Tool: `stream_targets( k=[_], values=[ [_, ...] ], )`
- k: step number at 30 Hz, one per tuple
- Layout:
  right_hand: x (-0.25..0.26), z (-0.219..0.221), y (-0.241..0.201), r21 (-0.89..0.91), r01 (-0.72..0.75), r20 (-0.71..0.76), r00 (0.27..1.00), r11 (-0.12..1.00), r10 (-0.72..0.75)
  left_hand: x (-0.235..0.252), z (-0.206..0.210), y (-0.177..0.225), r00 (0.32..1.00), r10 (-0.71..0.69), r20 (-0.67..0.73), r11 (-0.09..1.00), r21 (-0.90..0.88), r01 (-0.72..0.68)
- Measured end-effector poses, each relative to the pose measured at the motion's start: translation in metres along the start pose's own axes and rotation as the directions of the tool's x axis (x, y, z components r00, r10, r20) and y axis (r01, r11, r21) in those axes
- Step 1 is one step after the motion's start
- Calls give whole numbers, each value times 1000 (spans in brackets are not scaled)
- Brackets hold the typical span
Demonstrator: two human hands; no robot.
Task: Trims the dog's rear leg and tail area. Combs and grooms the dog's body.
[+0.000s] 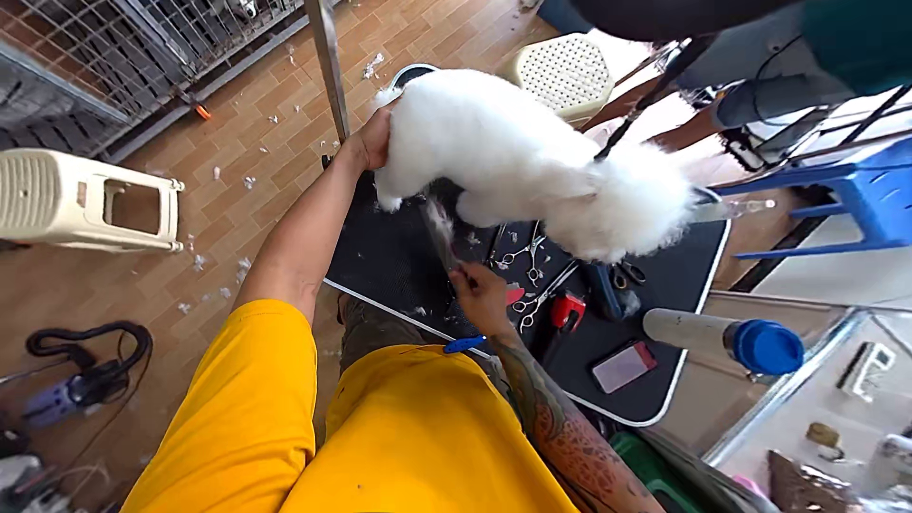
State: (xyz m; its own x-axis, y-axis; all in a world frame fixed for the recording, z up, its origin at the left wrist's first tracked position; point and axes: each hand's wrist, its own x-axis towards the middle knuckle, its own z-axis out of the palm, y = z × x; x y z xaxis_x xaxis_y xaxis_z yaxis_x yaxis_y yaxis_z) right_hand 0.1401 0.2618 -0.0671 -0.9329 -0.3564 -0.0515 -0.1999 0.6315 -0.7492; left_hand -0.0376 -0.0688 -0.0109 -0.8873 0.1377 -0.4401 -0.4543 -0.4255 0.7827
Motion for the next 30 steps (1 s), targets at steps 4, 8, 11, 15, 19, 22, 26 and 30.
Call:
stream_targets(
  k=[4,8,11,15,19,22,26,30],
  values=[
    [-48,29,8,122,-337,123,939,934,323,-22,10,-12,999,4,-53,999,-46,-6],
    [-58,44,12,67,-510,237,843,858,483,-50,28,-40,992,60,-113,978,-191,-81],
    [-58,41,16,65,-561,189,819,825,542,-65,39,-68,986,81,-142,940,-319,-123],
    [-55,26,23,133,-648,93,761,750,642,-85,57,-104,984,134,-117,894,-414,-172],
    [-48,12,33,185,-662,12,740,726,672,-101,72,-128,983,138,-119,874,-452,-178],
    [-45,4,34,238,-669,-14,722,704,691,-109,80,-141,985,138,-108,853,-492,-173],
    [-43,4,36,233,-693,-20,698,682,716,-110,79,-156,990,123,-76,834,-532,-145],
    [-39,6,28,172,-726,2,677,666,736,-98,68,-152,998,14,-55,834,-551,-42]
  ],
)
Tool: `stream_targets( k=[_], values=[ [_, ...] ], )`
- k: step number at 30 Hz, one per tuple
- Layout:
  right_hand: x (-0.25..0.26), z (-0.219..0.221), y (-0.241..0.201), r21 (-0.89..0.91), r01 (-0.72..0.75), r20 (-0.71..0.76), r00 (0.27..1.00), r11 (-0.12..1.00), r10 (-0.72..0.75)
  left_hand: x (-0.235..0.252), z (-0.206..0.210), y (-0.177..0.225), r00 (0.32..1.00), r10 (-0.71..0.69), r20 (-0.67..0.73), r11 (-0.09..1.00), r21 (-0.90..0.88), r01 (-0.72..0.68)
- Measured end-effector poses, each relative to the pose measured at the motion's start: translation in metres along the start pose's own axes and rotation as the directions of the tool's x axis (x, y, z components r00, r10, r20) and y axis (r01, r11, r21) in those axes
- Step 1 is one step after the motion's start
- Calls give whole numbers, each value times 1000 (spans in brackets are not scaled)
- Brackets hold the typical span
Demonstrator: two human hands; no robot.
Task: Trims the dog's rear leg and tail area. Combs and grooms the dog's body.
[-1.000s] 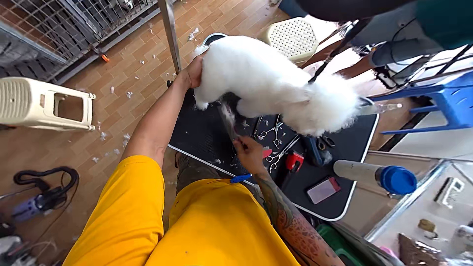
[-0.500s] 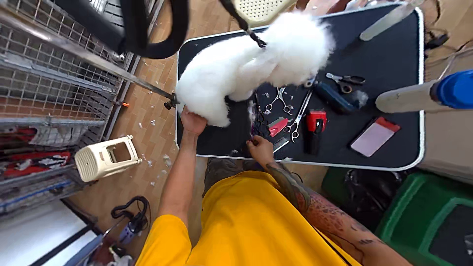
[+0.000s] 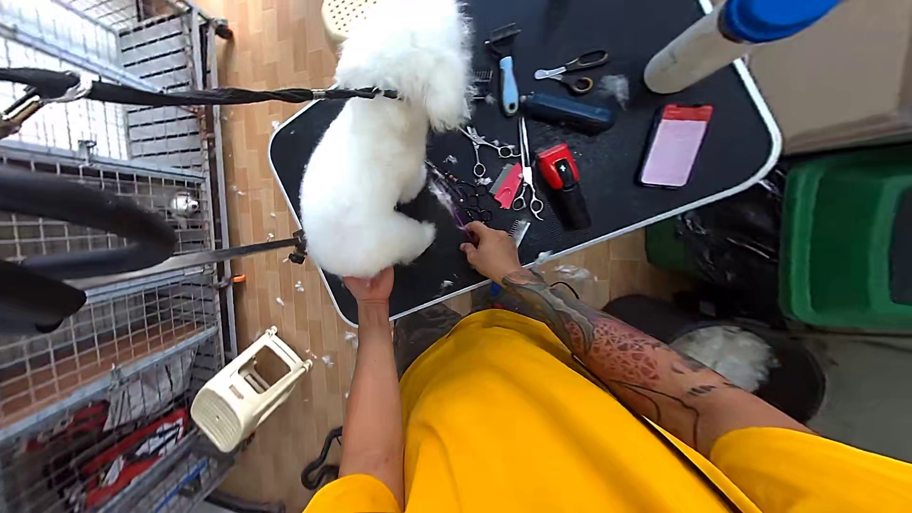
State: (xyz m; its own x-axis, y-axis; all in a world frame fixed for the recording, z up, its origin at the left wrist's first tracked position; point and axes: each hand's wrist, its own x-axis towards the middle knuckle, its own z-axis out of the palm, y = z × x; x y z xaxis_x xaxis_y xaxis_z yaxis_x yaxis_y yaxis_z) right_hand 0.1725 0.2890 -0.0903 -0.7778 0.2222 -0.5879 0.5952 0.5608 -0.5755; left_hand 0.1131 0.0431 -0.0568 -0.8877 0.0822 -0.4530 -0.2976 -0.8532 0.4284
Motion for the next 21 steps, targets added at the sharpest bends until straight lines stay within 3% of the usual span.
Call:
stream_targets(
  k=[5,11,15,19,21],
  values=[
    [-10,8,-24,-52,-57,-14,998,997,56,36,-12,37,986,-122,110,992,46,118],
    [-29,36,-25,-13,-79,-223,972,997,74,55,-20,74,919,-298,259,950,170,261],
    [-51,43,-14,94,-167,-414,890,981,191,31,-30,87,904,-403,142,905,211,370],
    [-47,42,-17,190,-264,-452,832,946,322,4,-54,88,885,-464,26,845,313,434],
    [-35,41,-22,152,-222,-488,831,963,269,-4,-64,89,878,-479,6,824,347,447]
  ],
)
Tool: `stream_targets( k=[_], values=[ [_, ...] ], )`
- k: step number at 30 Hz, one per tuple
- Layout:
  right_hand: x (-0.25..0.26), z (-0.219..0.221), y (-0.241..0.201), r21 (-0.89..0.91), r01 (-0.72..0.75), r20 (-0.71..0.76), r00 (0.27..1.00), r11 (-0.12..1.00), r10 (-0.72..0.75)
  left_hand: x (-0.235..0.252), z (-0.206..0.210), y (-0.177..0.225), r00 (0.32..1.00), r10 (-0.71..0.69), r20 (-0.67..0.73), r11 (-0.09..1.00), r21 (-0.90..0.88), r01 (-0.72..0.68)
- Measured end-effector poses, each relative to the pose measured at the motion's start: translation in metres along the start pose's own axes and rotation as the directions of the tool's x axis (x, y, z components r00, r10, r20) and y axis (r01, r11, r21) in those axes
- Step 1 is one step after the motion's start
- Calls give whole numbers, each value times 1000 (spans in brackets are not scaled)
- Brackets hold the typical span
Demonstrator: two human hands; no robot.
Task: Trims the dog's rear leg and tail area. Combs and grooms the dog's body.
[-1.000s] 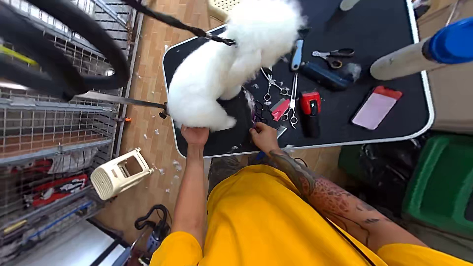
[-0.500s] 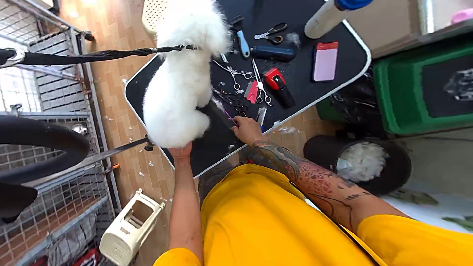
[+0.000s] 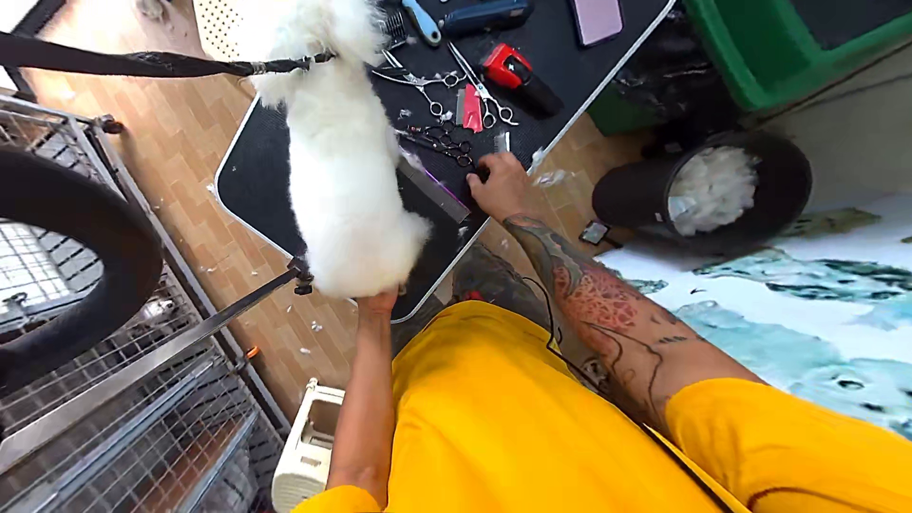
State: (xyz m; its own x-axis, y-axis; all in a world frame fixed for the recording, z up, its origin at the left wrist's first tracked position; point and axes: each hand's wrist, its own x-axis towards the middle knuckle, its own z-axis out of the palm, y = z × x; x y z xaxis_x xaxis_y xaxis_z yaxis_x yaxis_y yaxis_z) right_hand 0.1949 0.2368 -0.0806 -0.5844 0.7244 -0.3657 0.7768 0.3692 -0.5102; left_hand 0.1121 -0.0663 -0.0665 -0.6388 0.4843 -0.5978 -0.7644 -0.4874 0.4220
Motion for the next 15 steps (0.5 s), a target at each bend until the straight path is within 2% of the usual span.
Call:
stream_targets(
  k=[4,11,15],
  values=[
    [33,13,-21,-70,190,-23,981,979,-192,-5,1,8,998,1,62,996,89,-6],
    [62,13,-48,-195,199,194,968,961,-161,-10,13,20,996,48,80,978,197,-63],
    [61,23,-46,-280,295,198,949,914,-245,-14,10,27,996,35,76,962,268,-54]
  ],
)
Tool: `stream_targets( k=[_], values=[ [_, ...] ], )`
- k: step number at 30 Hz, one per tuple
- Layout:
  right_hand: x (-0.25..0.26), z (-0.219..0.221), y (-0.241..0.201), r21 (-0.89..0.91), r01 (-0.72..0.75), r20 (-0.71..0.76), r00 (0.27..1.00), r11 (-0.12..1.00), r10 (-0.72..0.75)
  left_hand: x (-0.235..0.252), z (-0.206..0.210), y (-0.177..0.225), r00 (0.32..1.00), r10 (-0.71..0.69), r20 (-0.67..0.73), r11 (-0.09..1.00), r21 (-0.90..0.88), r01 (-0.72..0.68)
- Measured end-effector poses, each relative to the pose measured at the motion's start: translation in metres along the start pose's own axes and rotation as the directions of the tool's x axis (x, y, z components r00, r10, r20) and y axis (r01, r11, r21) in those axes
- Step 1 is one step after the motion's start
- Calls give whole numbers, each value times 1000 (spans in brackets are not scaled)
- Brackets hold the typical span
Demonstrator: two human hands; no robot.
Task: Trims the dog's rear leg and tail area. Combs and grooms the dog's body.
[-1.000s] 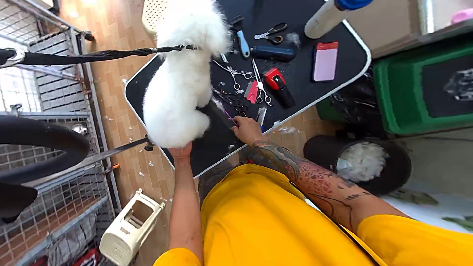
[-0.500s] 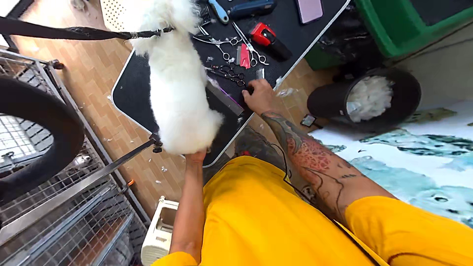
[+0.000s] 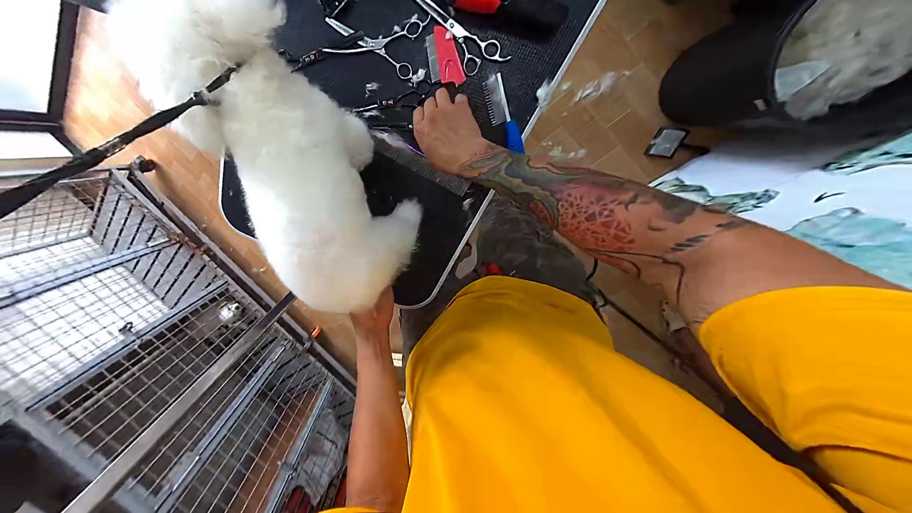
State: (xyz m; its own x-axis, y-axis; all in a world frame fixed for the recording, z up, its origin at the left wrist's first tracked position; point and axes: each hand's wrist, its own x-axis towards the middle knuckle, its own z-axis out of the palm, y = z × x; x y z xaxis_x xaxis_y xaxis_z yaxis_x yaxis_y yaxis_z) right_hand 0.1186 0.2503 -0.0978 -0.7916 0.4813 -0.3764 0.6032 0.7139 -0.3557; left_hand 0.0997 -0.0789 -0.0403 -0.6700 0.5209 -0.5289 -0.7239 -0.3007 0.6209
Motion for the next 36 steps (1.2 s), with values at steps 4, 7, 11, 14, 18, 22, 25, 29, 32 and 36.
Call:
stream_targets(
  k=[4,7,11,14,18,22,25,29,32,36],
  values=[
    [-20,-9,4,84,55,15,998,995,-56,0,-7,3,998,-13,65,997,73,8],
    [-47,-19,11,224,-16,30,1000,974,9,2,-14,8,991,-55,125,993,109,41],
    [-91,2,28,722,-102,-21,985,684,169,5,-19,15,974,-119,192,984,157,89],
    [-135,34,13,978,-74,31,975,194,218,6,-21,20,958,-170,231,973,195,126],
    [-188,86,-28,998,-57,52,988,32,149,6,-20,23,940,-187,286,969,211,129],
    [-218,124,-70,979,-2,-58,957,206,284,7,-18,26,916,-200,348,966,225,126],
    [-226,135,-90,964,-26,-76,928,266,364,7,-17,27,912,-204,357,965,232,125],
    [-228,140,-96,938,108,-167,973,328,157,8,-19,28,901,-231,367,962,227,155],
    [-227,147,-95,746,257,-384,920,614,81,8,-19,28,896,-248,368,960,216,177],
    [-217,158,-89,465,332,-502,863,820,-65,8,-16,27,898,-271,346,954,223,203]
  ],
)
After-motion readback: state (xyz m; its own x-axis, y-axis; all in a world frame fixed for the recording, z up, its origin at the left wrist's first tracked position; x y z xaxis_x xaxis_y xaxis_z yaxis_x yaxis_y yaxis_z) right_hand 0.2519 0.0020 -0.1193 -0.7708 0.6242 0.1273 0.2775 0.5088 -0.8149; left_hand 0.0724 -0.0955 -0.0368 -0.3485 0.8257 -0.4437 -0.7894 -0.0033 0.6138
